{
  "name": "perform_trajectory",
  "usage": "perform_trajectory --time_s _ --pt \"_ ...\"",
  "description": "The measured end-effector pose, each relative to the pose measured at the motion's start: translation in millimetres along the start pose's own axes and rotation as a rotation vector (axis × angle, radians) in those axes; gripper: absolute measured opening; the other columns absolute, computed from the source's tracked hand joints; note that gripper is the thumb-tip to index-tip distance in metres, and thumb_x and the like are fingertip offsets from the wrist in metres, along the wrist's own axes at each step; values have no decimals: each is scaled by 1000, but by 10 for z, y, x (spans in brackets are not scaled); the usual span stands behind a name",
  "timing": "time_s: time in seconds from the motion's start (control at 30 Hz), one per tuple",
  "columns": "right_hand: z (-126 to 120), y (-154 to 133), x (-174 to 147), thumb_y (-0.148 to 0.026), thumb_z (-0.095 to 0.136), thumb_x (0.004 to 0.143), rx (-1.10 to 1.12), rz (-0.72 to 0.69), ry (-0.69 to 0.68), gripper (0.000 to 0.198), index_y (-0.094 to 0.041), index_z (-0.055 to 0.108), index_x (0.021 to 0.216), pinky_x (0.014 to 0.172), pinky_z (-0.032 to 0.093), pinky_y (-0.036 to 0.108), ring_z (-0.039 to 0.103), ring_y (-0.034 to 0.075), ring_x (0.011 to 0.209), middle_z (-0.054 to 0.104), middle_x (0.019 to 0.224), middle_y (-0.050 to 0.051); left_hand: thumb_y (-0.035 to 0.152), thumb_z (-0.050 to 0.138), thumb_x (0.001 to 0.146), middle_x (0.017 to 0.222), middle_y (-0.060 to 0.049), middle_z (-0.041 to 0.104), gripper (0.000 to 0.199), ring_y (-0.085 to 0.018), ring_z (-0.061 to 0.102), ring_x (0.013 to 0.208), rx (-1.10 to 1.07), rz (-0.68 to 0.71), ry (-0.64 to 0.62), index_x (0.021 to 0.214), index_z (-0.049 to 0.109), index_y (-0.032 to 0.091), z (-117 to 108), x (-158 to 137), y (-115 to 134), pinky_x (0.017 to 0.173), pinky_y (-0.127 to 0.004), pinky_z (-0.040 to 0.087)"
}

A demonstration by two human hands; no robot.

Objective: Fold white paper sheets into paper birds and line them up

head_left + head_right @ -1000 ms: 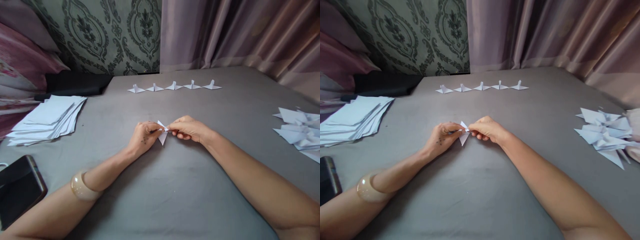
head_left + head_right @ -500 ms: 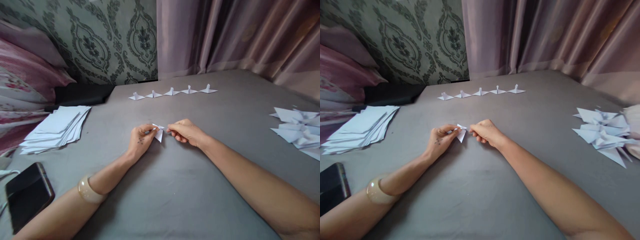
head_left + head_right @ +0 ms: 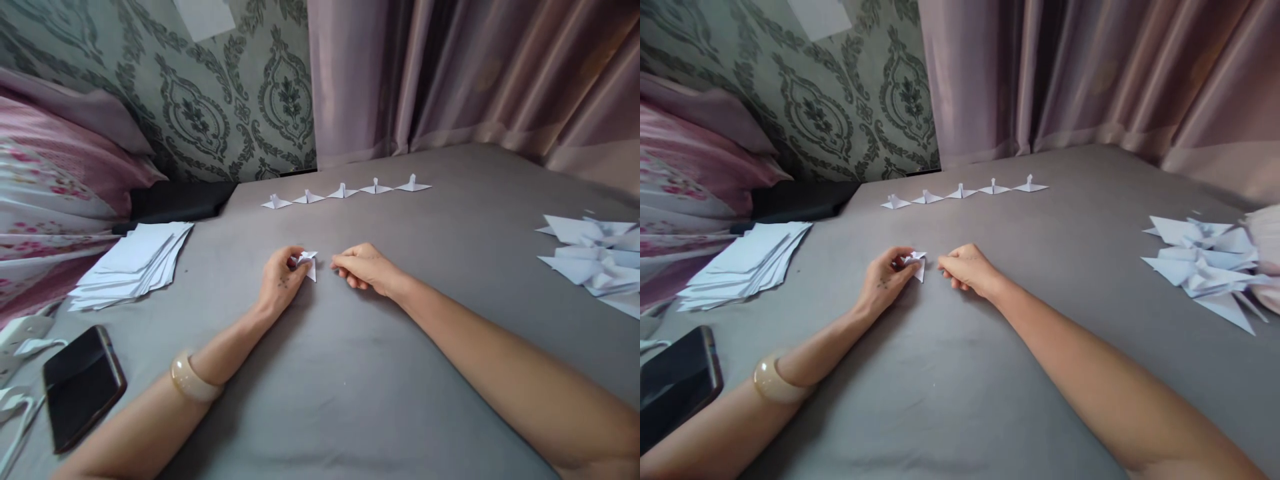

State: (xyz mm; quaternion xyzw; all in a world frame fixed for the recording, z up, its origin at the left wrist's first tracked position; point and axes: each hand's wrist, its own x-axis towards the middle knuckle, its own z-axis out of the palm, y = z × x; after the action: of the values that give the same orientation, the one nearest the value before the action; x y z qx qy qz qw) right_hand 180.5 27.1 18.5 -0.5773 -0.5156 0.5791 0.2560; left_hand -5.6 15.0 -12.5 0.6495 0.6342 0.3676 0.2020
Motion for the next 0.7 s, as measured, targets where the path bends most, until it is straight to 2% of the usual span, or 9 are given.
perform_trajectory --time_s 0.1,0.27,0.37,0.47,0.6,0.7 --pt "14 35 8 -17 58 77 -6 -39 6 7 -14 62 72 31 26 18 44 4 37 56 58 -2 32 64 75 84 -2 64 33 -13 55 71 12 -22 -23 105 66 18 -40 -31 38 67 -24 44" --pt "68 73 39 -22 56 80 -79 -162 -3 11 -16 65 80 38 29 20 47 6 44 61 69 -1 34 62 75 74 0 62 22 -13 52 64 125 -31 -28 88 68 17 -112 -41 81 61 -23 41" --pt "134 97 21 -24 56 81 -297 -313 72 14 -18 68 84 53 39 21 57 9 58 66 74 0 34 60 76 67 0 62 19 -13 53 61 166 -41 -26 77 67 16 -119 -18 90 59 -23 39" --pt "204 141 -34 -27 60 81 -561 -451 167 13 -21 69 89 65 40 25 61 14 74 68 80 1 36 58 77 61 0 62 23 -13 53 58 174 -77 -45 69 64 16 -80 7 104 57 -24 37" --pt "216 195 -84 -30 57 87 -833 -527 256 14 -23 64 96 63 36 27 61 17 79 67 95 4 41 59 76 57 0 60 28 -13 52 56 119 -106 -100 66 65 16 -26 -8 153 55 -24 36" --pt "156 214 -66 -30 51 92 -892 -508 309 14 -23 63 96 63 34 28 62 17 80 66 97 4 43 61 74 58 1 60 29 -13 52 57 31 -123 -148 70 67 16 -67 -48 180 55 -23 37"
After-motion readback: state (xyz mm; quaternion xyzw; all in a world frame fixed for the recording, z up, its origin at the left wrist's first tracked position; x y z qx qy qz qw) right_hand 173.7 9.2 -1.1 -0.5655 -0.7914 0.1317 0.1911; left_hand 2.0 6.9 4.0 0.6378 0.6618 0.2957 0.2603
